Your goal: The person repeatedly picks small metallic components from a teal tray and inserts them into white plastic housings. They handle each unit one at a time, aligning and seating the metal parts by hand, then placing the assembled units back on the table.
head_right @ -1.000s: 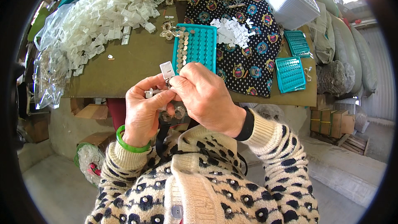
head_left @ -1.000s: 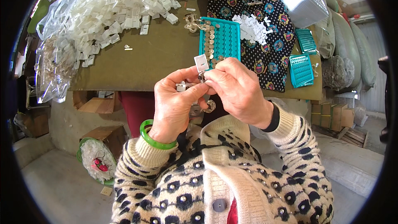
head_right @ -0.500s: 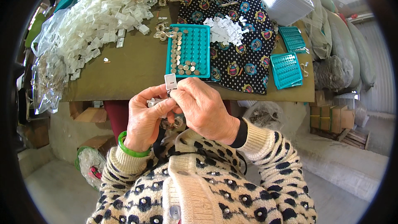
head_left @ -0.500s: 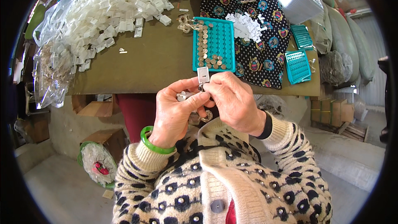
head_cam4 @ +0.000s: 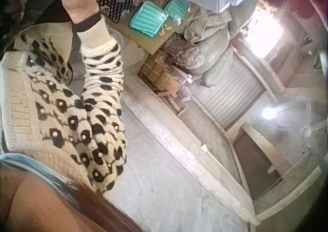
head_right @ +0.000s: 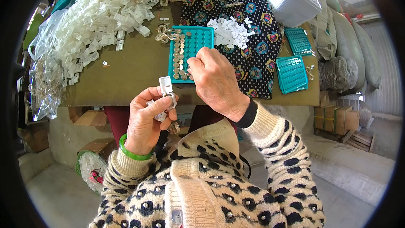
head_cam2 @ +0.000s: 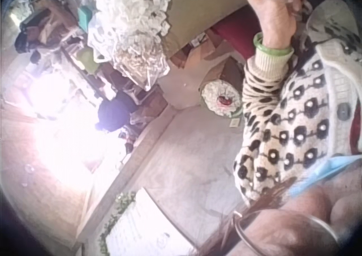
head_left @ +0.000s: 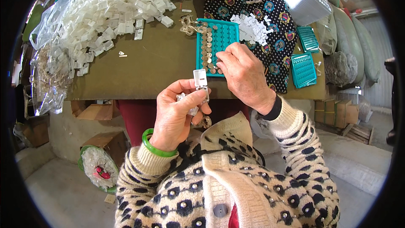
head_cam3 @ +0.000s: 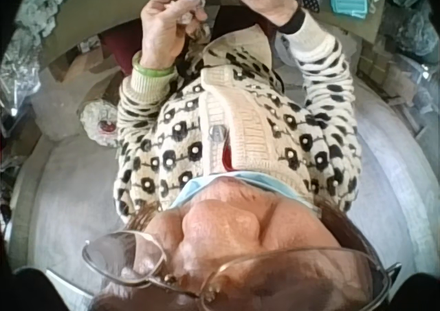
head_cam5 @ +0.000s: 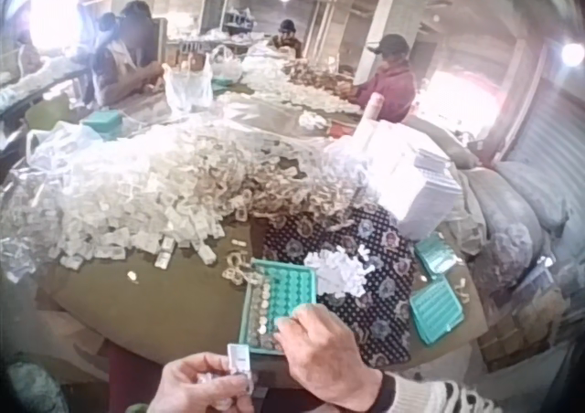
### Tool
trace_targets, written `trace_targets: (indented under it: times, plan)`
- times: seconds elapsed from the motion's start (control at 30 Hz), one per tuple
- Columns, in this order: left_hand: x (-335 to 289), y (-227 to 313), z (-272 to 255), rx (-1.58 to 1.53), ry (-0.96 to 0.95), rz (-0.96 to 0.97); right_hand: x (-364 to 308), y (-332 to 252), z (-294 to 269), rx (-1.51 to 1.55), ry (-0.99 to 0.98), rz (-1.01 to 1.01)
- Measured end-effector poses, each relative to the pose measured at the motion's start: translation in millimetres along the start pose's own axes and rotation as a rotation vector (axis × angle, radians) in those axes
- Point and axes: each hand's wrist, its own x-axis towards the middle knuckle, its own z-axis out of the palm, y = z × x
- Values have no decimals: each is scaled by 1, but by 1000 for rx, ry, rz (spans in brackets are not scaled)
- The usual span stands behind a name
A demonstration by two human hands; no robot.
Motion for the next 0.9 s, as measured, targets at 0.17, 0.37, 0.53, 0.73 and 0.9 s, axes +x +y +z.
trace_targets:
  times: [0.17, 0.37, 0.53, 0.73, 0.9]
  plan:
    - [2, 8, -2, -6, -37, -5, 10, 6, -4, 35, -93, -6]
    - [7, 15, -6, -72, -119, 19, 17, -9, -12, 334, 59, 17]
    - [9, 12, -12, -136, -170, 58, 11, -30, -17, 419, 196, -58]
    - [6, 4, -15, -148, -164, 93, 9, -38, -11, 328, 284, -169]
    - [2, 0, -14, -159, -152, 84, 8, -41, -14, 237, 286, -265]
